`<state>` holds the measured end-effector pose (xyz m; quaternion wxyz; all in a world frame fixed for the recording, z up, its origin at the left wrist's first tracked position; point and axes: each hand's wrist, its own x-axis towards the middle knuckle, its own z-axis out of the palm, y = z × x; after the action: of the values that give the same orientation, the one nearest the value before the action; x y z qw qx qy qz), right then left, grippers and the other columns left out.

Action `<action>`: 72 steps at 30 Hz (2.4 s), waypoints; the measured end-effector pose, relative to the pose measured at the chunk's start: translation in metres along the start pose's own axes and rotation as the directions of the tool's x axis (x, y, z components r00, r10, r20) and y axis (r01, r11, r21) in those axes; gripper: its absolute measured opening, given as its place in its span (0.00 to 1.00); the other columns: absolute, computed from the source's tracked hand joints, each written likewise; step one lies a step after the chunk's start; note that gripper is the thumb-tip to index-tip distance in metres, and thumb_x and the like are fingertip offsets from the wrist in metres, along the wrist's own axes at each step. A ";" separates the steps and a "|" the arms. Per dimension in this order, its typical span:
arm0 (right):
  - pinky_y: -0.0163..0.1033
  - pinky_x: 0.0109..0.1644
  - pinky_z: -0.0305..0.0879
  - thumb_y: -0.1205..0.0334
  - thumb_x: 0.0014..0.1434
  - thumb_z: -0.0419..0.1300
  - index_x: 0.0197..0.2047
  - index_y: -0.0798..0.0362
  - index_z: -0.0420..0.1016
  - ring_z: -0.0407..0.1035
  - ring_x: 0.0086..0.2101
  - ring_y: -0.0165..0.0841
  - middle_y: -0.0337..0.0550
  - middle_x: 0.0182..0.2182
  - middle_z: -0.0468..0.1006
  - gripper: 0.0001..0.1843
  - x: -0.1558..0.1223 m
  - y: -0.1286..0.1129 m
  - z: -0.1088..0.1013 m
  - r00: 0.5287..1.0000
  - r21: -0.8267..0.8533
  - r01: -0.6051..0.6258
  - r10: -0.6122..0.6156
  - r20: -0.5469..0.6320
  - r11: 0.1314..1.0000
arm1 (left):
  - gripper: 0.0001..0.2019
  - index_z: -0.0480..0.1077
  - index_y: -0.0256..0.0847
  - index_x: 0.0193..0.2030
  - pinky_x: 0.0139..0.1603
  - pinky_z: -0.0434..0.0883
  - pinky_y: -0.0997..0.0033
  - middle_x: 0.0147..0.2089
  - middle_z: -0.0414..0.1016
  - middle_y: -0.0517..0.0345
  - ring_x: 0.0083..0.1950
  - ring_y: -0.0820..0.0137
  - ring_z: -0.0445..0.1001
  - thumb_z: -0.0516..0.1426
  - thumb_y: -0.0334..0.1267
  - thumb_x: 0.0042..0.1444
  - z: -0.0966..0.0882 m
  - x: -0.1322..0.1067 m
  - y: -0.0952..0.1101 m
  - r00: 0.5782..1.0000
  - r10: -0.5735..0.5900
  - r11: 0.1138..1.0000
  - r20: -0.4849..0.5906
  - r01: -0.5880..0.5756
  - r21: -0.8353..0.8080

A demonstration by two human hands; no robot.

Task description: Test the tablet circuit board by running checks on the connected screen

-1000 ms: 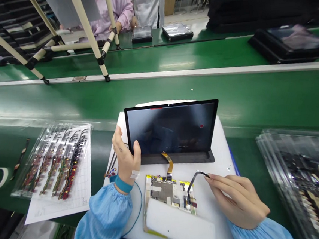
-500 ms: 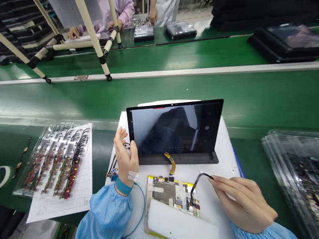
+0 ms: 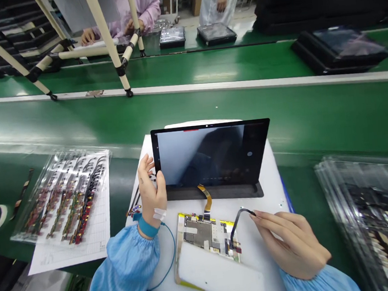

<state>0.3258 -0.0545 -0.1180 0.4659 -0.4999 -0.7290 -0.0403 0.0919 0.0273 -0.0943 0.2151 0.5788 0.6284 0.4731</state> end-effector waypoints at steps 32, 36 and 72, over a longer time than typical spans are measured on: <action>0.34 0.32 0.65 0.79 0.51 0.63 0.34 0.54 0.71 0.65 0.27 0.28 0.39 0.29 0.76 0.11 -0.004 0.000 0.001 1.000 -0.034 -0.026 0.026 0.007 0.999 | 0.23 0.54 0.38 0.60 0.54 0.64 0.59 0.55 0.65 0.43 0.53 0.63 0.68 0.49 0.33 0.57 -0.001 0.001 0.001 1.000 0.012 1.000 0.008 -0.012 0.004; 0.34 0.32 0.65 0.78 0.52 0.63 0.34 0.52 0.72 0.65 0.27 0.27 0.37 0.29 0.76 0.11 -0.002 -0.001 0.000 0.999 -0.027 -0.043 0.044 0.028 0.999 | 0.23 0.53 0.38 0.60 0.55 0.64 0.60 0.55 0.64 0.43 0.53 0.64 0.68 0.49 0.33 0.57 -0.001 0.001 0.000 1.000 0.009 1.000 0.013 -0.009 0.010; 0.34 0.28 0.66 0.78 0.55 0.59 0.33 0.54 0.72 0.66 0.26 0.28 0.39 0.29 0.76 0.09 0.000 0.000 -0.005 0.999 0.030 0.023 -0.021 -0.037 0.999 | 0.23 0.56 0.40 0.59 0.53 0.65 0.60 0.54 0.66 0.44 0.52 0.63 0.69 0.50 0.34 0.55 -0.002 0.003 0.003 0.998 -0.058 0.998 -0.034 0.057 -0.032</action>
<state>0.3291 -0.0573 -0.1152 0.4864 -0.4839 -0.7262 -0.0437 0.0916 0.0288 -0.0902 0.2265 0.5488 0.6411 0.4864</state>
